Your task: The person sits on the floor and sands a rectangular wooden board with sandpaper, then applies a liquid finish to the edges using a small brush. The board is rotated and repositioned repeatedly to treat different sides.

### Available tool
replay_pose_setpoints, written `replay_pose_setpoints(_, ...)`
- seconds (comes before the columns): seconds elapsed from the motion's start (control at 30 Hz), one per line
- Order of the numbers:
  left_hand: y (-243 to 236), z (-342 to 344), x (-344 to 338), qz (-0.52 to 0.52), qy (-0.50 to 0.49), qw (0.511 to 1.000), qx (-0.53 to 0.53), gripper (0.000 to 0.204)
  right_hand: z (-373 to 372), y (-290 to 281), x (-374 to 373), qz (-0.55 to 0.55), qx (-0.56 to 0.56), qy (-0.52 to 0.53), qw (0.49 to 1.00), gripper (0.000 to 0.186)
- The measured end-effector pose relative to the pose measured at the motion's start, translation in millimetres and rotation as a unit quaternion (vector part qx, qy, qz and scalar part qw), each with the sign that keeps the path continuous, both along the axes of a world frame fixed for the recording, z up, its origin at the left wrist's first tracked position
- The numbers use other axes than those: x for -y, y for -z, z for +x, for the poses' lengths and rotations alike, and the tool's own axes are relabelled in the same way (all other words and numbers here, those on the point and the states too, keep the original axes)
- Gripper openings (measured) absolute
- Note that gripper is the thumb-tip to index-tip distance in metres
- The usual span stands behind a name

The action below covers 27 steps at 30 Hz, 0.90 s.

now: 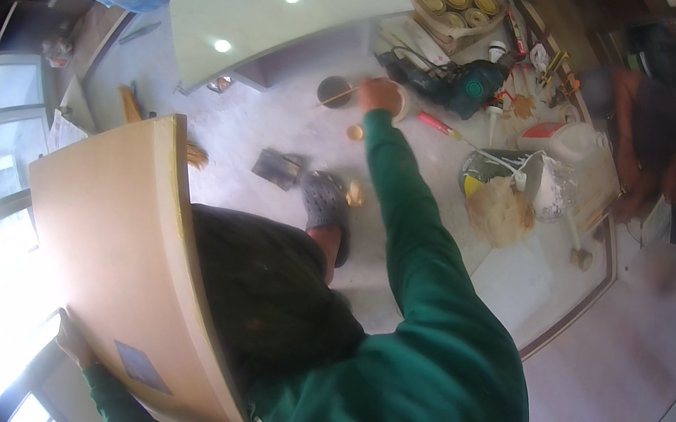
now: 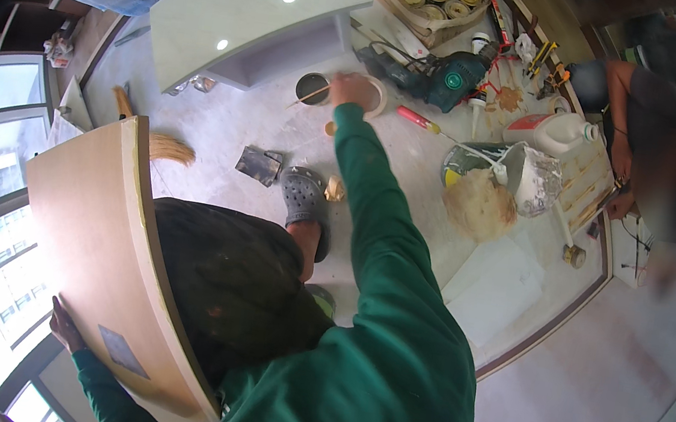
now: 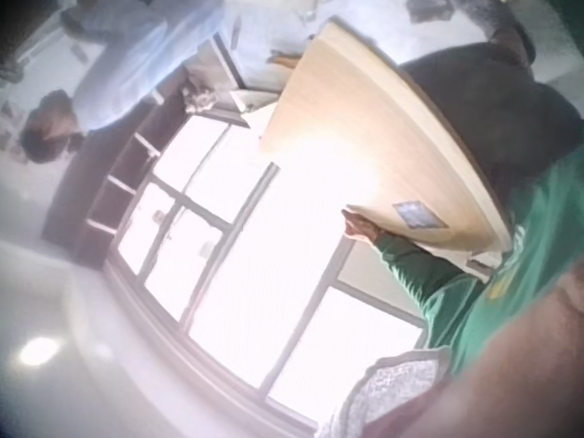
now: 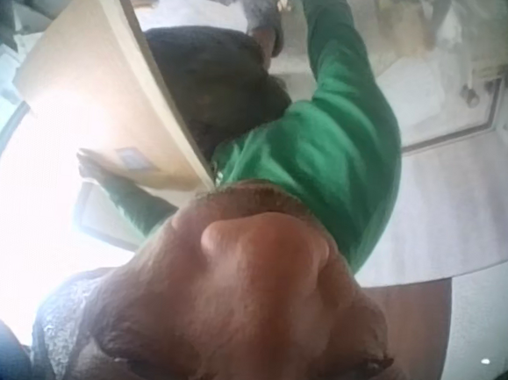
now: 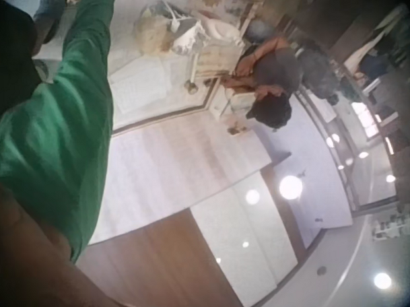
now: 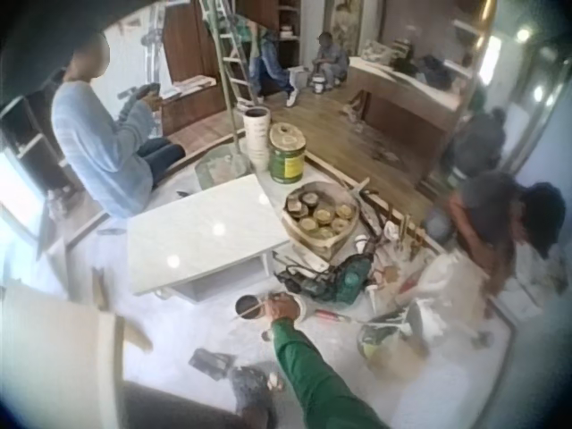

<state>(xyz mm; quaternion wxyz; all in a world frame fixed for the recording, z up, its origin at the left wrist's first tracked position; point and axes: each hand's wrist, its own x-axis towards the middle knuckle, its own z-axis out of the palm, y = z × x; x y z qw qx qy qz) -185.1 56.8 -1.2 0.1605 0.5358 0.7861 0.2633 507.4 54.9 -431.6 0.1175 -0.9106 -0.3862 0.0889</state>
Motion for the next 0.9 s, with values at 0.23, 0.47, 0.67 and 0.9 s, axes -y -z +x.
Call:
replay_pose_setpoints(0.23, -1.0, -3.7, -3.4, 0.005, 0.012, 1.000, -0.004, 0.046, 128.6, -45.2, -15.9, 0.164, -0.062, 0.178, 0.968, 0.022)
replay_pose_setpoints(0.47, -1.5, -35.5, -10.7, -0.001, 0.056, 0.998, 0.003, 0.047, 174.8, -0.3, -33.7, -0.114, -0.067, 0.103, 0.986, 0.028)
replay_pose_setpoints(0.67, 5.9, 2.9, 5.0, 0.084, 0.010, 0.996, -0.003, 0.048, 175.0, -14.3, -47.2, -0.196, -0.064, 0.028, 0.978, 0.028)
replay_pose_setpoints(0.9, 13.2, -22.2, -1.9, 0.086, -0.022, 0.996, 0.030, 0.045, 188.5, -5.0, -34.7, -0.202, -0.059, 0.046, 0.976, 0.028)
